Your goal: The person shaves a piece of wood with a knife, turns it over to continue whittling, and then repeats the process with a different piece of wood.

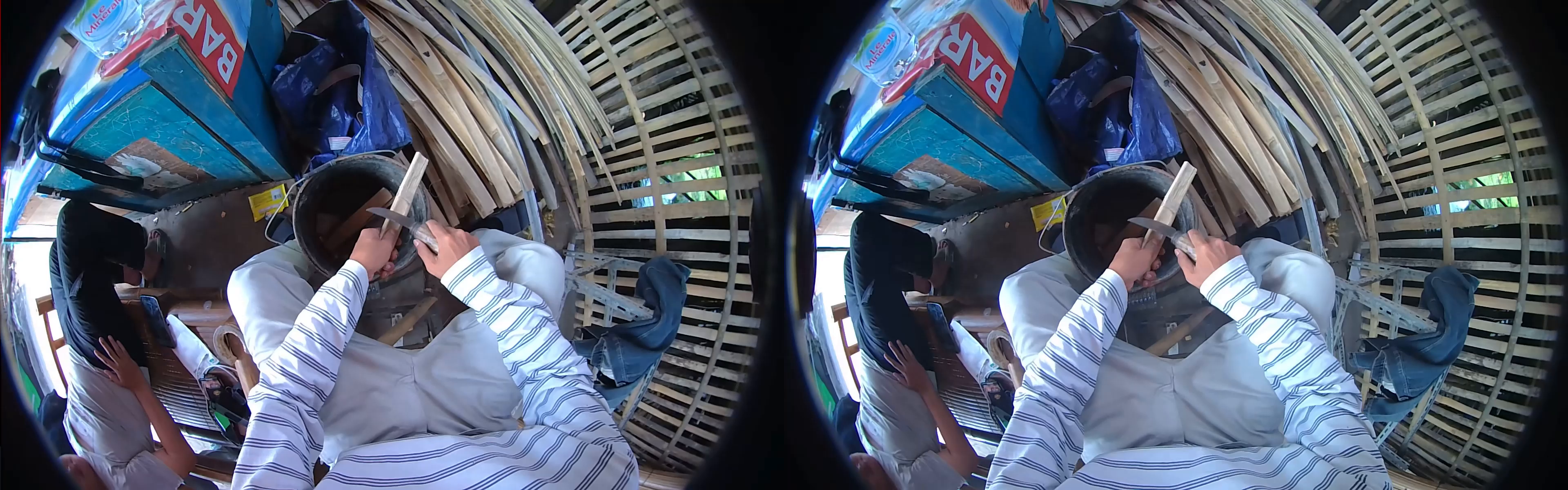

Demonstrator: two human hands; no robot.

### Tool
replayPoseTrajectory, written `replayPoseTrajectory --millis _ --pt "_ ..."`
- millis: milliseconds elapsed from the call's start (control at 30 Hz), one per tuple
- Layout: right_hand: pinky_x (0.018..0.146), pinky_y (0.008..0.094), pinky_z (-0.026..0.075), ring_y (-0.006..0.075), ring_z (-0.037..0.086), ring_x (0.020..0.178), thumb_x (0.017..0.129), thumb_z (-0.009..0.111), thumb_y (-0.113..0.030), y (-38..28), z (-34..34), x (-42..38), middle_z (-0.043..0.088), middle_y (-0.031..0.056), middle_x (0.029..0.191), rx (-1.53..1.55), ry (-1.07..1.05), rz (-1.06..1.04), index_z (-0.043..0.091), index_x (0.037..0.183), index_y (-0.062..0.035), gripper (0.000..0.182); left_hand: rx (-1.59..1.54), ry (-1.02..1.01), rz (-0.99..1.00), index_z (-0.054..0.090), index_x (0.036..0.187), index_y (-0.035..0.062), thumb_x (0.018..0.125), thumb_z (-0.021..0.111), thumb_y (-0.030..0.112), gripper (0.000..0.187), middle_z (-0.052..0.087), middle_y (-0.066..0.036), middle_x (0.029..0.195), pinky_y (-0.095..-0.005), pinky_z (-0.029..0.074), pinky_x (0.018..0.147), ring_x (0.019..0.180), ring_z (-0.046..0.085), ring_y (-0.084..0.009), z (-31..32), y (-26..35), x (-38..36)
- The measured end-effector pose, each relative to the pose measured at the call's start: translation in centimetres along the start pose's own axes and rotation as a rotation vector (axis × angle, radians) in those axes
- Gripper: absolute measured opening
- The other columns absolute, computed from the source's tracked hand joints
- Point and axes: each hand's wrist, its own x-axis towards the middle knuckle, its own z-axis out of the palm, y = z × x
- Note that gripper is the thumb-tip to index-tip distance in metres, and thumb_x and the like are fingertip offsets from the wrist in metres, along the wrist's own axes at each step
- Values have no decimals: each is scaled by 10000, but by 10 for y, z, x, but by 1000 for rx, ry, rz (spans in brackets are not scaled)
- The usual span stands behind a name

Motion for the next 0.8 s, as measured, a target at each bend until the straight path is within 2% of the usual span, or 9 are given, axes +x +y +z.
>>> replayPoseTrajectory --millis 33,133,167,267,400,500,567,733,800 --pt "687 520 543 449 671 768 872 645 -421 1 4 -4 689 229 821 0 39 -39 635 1142 -73 441 56 25 17 550 972 -31 1040 451 244 300 496 -57 664 -301 369 374 423 419 -121 2 0 -2" --pt "744 543 550 450 681 812 873 626 -444 8 19 4 682 257 822 -8 103 164 637 1116 -73 443 101 88 64 557 946 -39 1031 463 228 295 490 -58 641 -318 364 361 404 416 -131 6 -12 7" --pt "745 548 548 451 680 814 876 624 -443 10 20 0 683 258 823 9 85 148 639 1104 -71 437 115 96 73 559 946 -38 1029 465 224 290 489 -58 637 -321 362 358 400 416 -134 6 -12 9" --pt "745 560 539 458 676 828 891 615 -431 -5 3 -13 684 265 823 52 3 64 640 1066 -60 411 279 129 102 588 931 -44 1021 474 237 317 537 -86 643 -345 392 364 411 506 -176 2 -12 7" --pt "744 535 541 471 668 833 880 628 -445 9 17 12 681 277 849 -45 80 235 641 1093 -62 439 392 165 133 614 925 -40 1009 493 251 326 576 -102 643 -352 436 396 448 578 -200 5 -9 -2" --pt "740 523 544 462 670 833 878 632 -444 11 20 5 683 276 869 13 90 153 645 1071 -45 443 366 160 103 629 935 -28 1000 501 250 313 603 -102 648 -355 468 427 471 603 -209 1 -7 -1" --pt "747 519 544 448 674 824 880 628 -452 4 18 -2 693 252 886 98 146 -11 654 1026 -28 449 453 217 147 637 926 -25 996 504 253 317 628 -105 667 -361 484 443 496 623 -212 0 -11 5" --pt "870 526 514 421 641 1028 887 639 -464 4 38 16 673 239 1061 31 52 154 609 1114 -45 478 625 323 254 653 913 -3 994 511 287 333 667 -107 702 -367 512 485 537 642 -201 -8 -28 32" --pt "922 528 491 401 610 1108 894 627 -483 2 35 21 653 228 1125 -6 2 235 594 1143 -56 496 649 348 253 659 944 -2 993 511 298 338 689 -145 770 -404 541 574 638 683 -256 -7 -29 32"
